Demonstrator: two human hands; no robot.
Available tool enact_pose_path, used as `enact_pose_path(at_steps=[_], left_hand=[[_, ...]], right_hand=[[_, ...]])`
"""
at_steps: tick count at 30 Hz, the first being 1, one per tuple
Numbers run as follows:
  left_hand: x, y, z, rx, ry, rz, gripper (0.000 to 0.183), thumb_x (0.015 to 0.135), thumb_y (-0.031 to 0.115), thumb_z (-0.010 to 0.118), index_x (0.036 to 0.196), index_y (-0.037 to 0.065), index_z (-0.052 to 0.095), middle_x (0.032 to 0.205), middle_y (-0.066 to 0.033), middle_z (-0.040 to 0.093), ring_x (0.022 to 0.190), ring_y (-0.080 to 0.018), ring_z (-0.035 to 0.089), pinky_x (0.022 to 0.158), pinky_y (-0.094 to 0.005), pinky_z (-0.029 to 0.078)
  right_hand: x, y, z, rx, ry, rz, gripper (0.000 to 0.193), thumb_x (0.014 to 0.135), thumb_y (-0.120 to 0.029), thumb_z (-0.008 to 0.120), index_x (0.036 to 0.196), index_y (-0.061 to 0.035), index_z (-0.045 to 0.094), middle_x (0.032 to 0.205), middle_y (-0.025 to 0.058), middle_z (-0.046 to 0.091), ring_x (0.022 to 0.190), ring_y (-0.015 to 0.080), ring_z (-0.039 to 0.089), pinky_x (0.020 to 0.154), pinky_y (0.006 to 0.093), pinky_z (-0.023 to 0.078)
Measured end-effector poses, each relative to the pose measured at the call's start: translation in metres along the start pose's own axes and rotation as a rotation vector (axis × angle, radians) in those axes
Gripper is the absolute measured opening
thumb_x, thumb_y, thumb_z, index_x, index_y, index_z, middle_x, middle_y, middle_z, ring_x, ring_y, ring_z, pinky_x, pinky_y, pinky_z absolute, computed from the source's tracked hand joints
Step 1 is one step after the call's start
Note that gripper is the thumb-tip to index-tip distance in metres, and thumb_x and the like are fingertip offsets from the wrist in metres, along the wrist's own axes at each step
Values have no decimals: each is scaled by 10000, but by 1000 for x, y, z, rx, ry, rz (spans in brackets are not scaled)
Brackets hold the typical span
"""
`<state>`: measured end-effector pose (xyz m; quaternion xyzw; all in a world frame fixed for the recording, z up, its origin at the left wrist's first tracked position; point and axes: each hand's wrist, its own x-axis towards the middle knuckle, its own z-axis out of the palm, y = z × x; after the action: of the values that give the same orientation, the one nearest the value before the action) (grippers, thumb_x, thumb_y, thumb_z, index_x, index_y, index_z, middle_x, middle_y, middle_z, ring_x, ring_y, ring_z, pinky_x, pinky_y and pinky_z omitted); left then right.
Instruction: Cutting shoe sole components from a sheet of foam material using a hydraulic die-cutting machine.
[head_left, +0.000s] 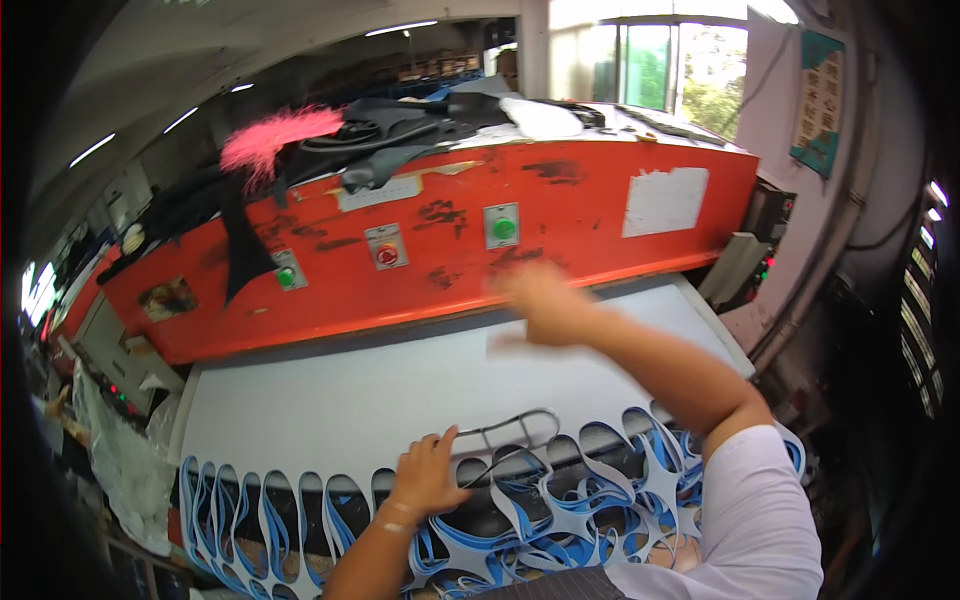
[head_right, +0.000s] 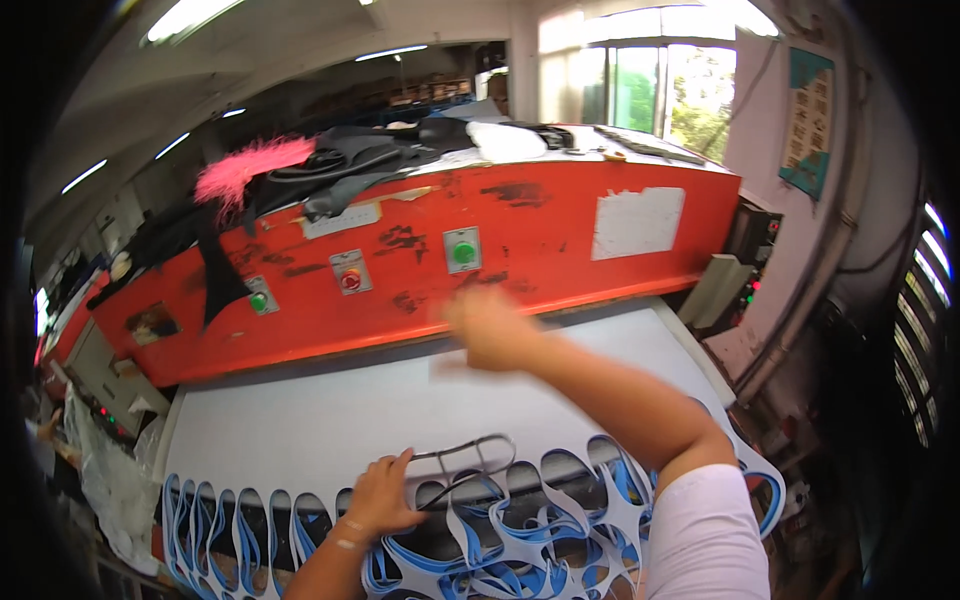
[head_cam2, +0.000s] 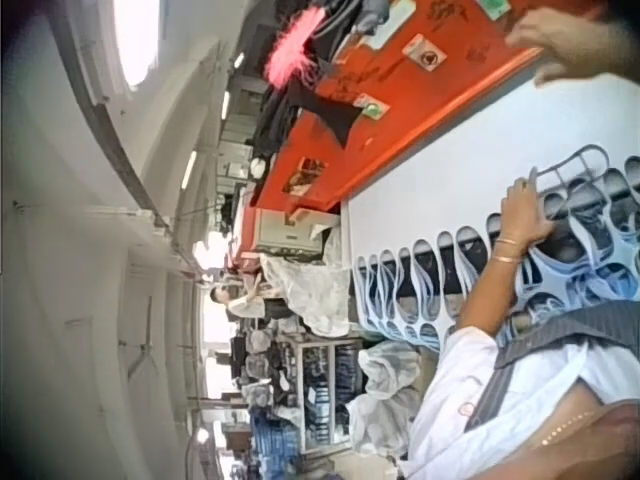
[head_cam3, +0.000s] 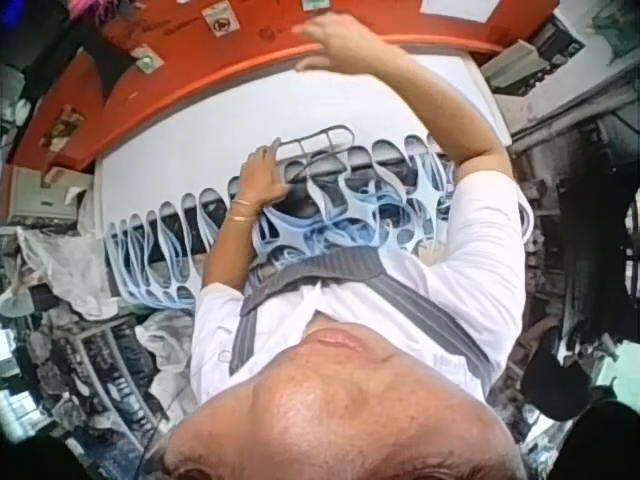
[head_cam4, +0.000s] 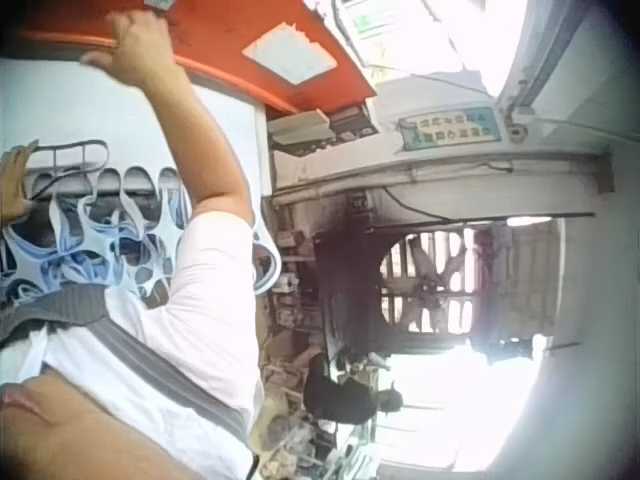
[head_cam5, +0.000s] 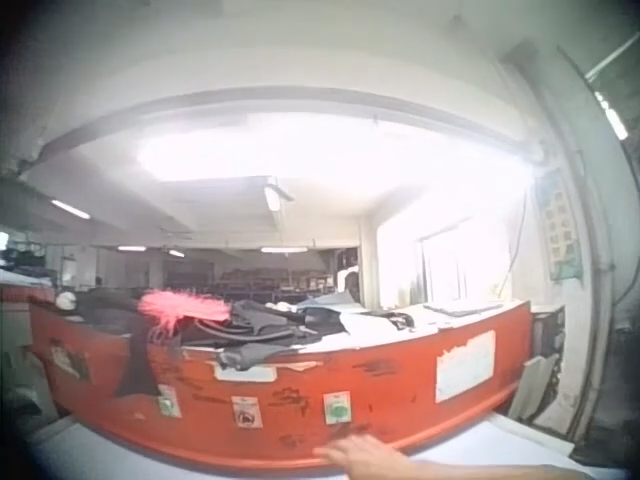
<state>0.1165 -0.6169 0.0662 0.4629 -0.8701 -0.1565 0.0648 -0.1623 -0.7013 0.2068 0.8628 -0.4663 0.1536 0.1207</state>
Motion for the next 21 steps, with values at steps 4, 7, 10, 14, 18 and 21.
enact_pose_path(at_steps=[4, 7, 10, 14, 18, 21], left_hand=[[-108, -12, -5, 39, 253, -223, 1006, 551, 435, 819, 1366, 6, 417, 1179, -223, 506, 1107, -380, 498, 945, -490, 412], [-195, 0, 23, -254, 487, -494, 1065, 568, 430, 865, 1384, -18, 348, 1206, -228, 468, 1119, -390, 471, 968, -465, 400], [-252, 30, 57, -547, 685, -767, 1075, 566, 338, 903, 1388, -15, 308, 1230, -202, 471, 1173, -322, 474, 1008, -412, 390], [-274, 46, 95, -940, 938, -734, 1043, 609, 269, 897, 1398, -36, 287, 1290, -180, 475, 1188, -258, 490, 1015, -374, 393], [-278, 59, 86, -1113, 983, -800, 1019, 630, 175, 874, 1417, -38, 264, 1299, -166, 481, 1191, -238, 492, 1009, -359, 396], [-293, 48, 90, -1457, 997, -679, 879, 713, 104, 788, 1421, -42, 288, 1319, -162, 482, 1185, -234, 504, 1011, -366, 405]], right_hand=[[100, 115, -57, 10, 582, 270, 725, 750, -478, 745, 1290, -41, 538, 1251, 213, 582, 1174, 366, 545, 980, 427, 442], [133, 202, -68, -209, 486, 651, 929, 703, -639, 714, 1366, -38, 464, 1311, 246, 531, 1277, 385, 449, 1047, 484, 370], [141, 260, -63, -209, 230, 995, 995, 720, -731, 603, 1472, -133, 344, 1382, 278, 462, 1316, 388, 423, 1072, 497, 329], [169, 301, -100, -241, 15, 847, 544, 843, -350, 614, 1309, -76, 549, 1173, 249, 627, 1104, 376, 613, 914, 453, 484], [146, 340, -88, -295, 399, 632, 401, 869, -279, 523, 1157, -23, 633, 1131, 268, 629, 1108, 431, 576, 943, 456, 456], [96, 373, -111, 319, 620, 245, 409, 927, -305, 558, 1218, -24, 620, 1114, 201, 658, 1132, 299, 601, 939, 367, 452]])
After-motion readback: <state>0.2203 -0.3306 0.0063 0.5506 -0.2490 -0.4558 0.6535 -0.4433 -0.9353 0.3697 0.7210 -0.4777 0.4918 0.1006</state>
